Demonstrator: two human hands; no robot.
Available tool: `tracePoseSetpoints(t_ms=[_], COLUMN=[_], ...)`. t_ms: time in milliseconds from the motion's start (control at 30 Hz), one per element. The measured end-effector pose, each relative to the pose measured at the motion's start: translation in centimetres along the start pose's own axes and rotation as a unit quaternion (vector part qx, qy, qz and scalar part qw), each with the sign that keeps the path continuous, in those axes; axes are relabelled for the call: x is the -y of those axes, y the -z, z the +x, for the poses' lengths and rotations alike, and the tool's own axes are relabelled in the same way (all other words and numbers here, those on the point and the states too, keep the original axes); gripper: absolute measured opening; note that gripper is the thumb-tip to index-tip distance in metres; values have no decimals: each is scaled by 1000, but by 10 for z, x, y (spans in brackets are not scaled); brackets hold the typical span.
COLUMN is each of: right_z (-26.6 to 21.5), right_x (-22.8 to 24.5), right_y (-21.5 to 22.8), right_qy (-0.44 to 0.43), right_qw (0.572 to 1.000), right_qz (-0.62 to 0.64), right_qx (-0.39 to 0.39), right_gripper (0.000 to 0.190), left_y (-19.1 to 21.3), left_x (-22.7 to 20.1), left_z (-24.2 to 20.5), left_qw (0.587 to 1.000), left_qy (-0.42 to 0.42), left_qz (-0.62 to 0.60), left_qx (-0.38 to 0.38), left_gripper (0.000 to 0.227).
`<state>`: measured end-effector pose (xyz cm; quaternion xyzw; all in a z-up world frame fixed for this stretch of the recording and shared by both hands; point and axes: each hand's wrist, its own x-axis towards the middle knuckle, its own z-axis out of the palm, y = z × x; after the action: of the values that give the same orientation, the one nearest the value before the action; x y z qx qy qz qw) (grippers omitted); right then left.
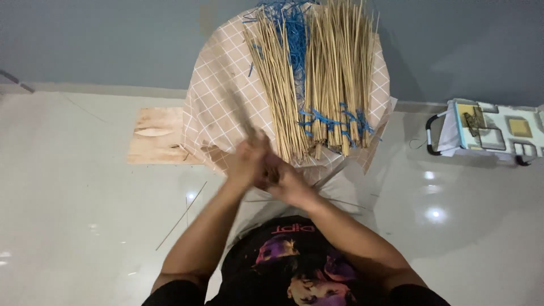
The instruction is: Gathering thin bamboo sticks into small bundles and securing them with blue plastic string.
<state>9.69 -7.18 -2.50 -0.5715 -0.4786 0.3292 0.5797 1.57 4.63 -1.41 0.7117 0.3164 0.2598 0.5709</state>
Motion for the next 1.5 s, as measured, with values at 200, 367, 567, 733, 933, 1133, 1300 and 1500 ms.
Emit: tracePoseSetpoints(t_ms=[200, 367, 567, 733, 933, 1133, 1300, 1500], right_z=[-5, 15, 85, 143, 154, 118, 86, 59], right_x=[-52, -49, -20, -18, -22, 18, 30, -3], right_y=[39, 65, 89, 80, 85, 98, 105, 86], right_qy=[-61, 4, 31, -176, -257, -191, -128, -27], right_qw=[993, 973, 908, 803, 815, 857, 925, 990], right_qz=[-1, -128, -396, -568, -516, -478, -343, -32], right_qx=[-100, -192, -135, 33, 65, -11, -101, -137], right_gripper=[59, 27, 16, 35, 30, 39, 27, 11], left_y=[96, 60, 21, 21, 32, 24, 12, -22], left_x=[-97, -29, 39, 21, 15, 9, 11, -11], left_z=[72, 125, 119, 106, 75, 63, 65, 47], left_qw=[890, 936, 965, 956, 968, 963, 968, 969], left_qy=[-387, -292, -144, -130, -76, -4, 6, 25], left_qz=[-223, -83, -105, -181, -174, -206, -216, -242], left_qx=[-95, -176, -190, -189, -161, -174, -126, -42], left_gripper=[31, 44, 42, 44, 47, 44, 40, 24])
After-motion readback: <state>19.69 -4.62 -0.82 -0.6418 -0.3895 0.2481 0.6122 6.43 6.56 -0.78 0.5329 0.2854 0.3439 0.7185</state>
